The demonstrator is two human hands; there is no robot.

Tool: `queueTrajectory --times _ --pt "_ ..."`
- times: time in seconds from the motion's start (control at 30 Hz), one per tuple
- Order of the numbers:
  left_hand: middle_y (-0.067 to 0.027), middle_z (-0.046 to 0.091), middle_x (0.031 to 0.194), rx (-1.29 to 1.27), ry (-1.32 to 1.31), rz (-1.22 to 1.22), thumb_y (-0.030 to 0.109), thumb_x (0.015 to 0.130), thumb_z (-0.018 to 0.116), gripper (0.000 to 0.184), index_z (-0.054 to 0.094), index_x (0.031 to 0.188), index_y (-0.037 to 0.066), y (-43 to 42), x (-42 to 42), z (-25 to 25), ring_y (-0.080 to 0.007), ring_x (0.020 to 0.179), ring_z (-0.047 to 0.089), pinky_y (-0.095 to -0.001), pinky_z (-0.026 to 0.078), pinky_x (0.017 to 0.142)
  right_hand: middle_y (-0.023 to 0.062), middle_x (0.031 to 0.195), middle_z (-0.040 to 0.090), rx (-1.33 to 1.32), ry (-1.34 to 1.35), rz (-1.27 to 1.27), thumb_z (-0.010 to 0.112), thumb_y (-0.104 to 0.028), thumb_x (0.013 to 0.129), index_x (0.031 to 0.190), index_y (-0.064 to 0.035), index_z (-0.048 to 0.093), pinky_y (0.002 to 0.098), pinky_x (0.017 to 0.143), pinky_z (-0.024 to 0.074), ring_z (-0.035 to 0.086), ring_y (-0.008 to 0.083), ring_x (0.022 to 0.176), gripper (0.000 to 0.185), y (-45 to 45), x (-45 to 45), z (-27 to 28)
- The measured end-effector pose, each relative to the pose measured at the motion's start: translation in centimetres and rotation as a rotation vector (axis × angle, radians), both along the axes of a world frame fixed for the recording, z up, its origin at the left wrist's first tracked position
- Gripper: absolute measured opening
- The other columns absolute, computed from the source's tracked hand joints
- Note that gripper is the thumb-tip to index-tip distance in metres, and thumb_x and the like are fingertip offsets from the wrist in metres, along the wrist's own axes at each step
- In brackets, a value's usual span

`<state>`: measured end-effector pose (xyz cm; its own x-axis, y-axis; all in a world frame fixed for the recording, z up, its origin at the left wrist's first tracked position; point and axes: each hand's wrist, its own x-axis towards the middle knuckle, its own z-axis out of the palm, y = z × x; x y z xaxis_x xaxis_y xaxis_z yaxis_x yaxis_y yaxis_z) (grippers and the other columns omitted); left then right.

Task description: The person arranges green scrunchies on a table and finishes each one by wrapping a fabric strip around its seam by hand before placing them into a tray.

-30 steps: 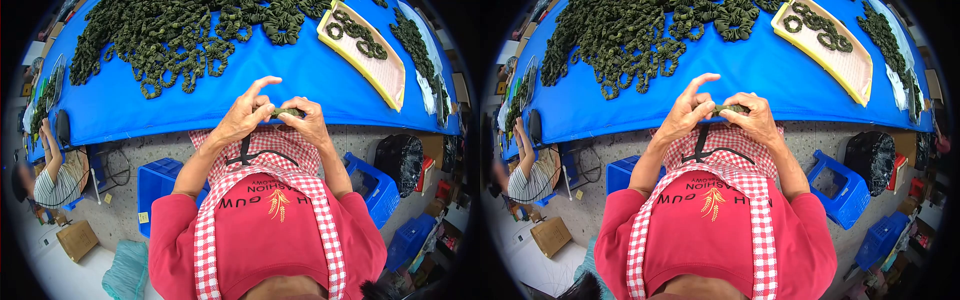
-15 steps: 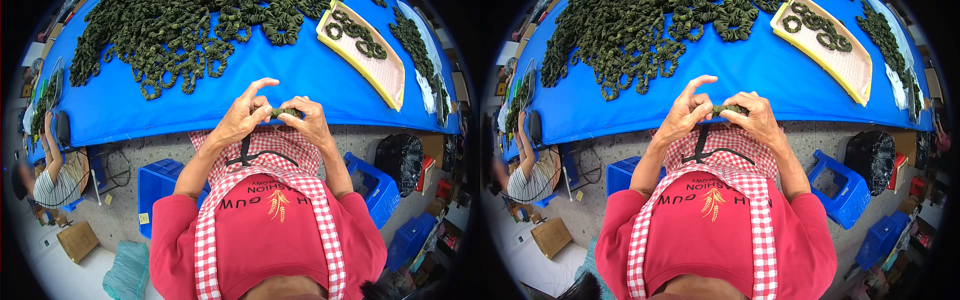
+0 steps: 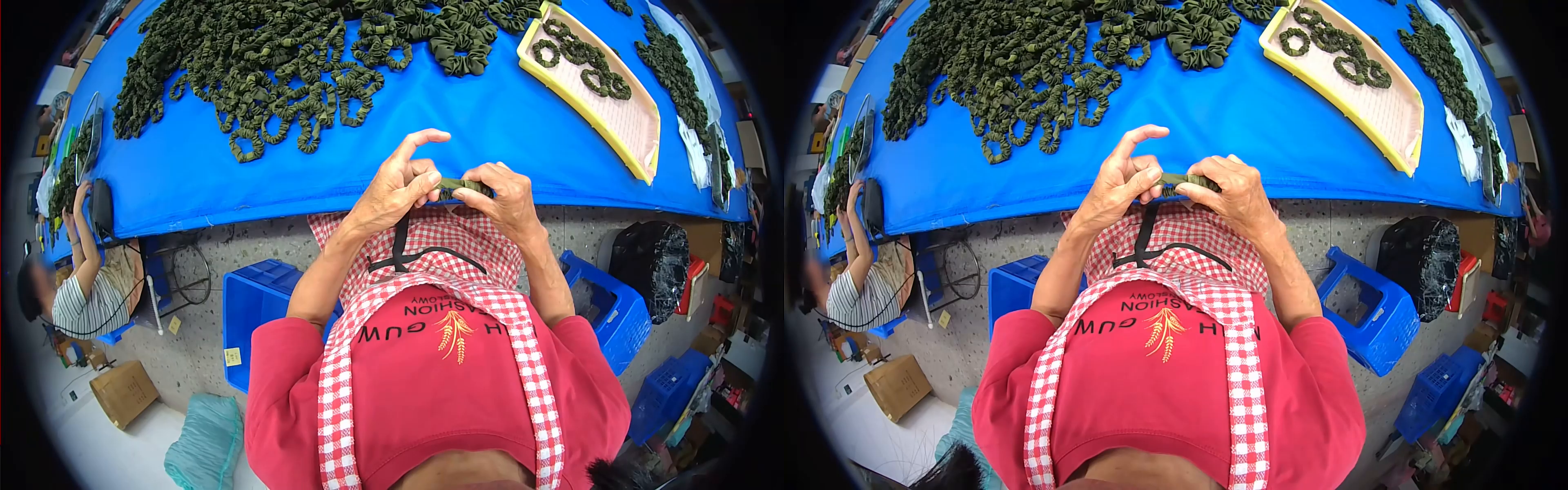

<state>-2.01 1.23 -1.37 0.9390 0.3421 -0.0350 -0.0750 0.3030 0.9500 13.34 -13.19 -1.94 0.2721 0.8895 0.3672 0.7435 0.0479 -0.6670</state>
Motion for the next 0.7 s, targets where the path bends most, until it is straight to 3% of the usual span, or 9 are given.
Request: queueTrajectory --times 0.2,0.33,0.37,0.5,0.7 --pt "-0.0013 0.057 0.078 -0.02 -0.018 -0.018 0.016 0.094 0.055 0.044 0.039 0.135 0.012 0.5 0.4 -0.8 -0.0074 0.07 0.053 -0.0181 0.04 0.059 -0.0001 0.071 0.062 0.026 0.032 -0.013 0.074 -0.014 0.077 0.08 -0.007 0.064 0.0252 0.057 0.0422 0.051 0.0125 0.061 0.013 0.5 0.0 0.0" --pt "-0.0047 0.059 0.088 -0.03 -0.103 0.154 0.023 0.096 0.055 0.044 0.041 0.135 0.008 -0.2 2.1 -1.8 -0.0103 0.081 0.054 -0.0226 0.043 0.072 0.0002 0.071 0.063 -0.126 0.56 -0.146 0.071 -0.01 0.08 0.085 -0.0058 0.063 0.0227 0.056 0.0434 0.054 0.0094 0.061 0.01 0.9 0.6 0.5" --pt "-0.0047 0.059 0.088 -0.026 -0.108 0.156 0.023 0.096 0.055 0.044 0.041 0.135 0.008 -0.4 2.2 -2.1 -0.0103 0.081 0.054 -0.0226 0.043 0.072 0.0002 0.071 0.063 -0.122 0.556 -0.143 0.071 -0.01 0.08 0.085 -0.0058 0.063 0.0227 0.056 0.0434 0.054 0.0094 0.061 0.01 1.1 0.7 0.4" --pt "-0.0055 0.059 0.093 -0.268 -0.017 0.063 0.032 0.098 0.05 0.033 0.052 0.122 0.008 -1.6 2.0 -3.8 -0.0119 0.084 0.053 -0.0256 0.043 0.079 0.0021 0.071 0.06 0.126 0.984 -0.14 0.068 -0.008 0.084 0.096 -0.005 0.062 0.0202 0.054 0.042 0.052 0.0083 0.06 0.013 2.2 0.4 -0.7" --pt "-0.0022 0.056 0.087 -0.169 -0.053 0.118 0.035 0.099 0.047 0.03 0.055 0.107 0.008 -1.0 2.4 -4.5 -0.0098 0.079 0.048 -0.0251 0.04 0.076 0.0035 0.07 0.063 0.118 0.87 -0.135 0.066 -0.008 0.085 0.098 -0.0042 0.059 0.0187 0.055 0.045 0.056 0.0084 0.057 0.015 2.9 -1.0 -0.7"
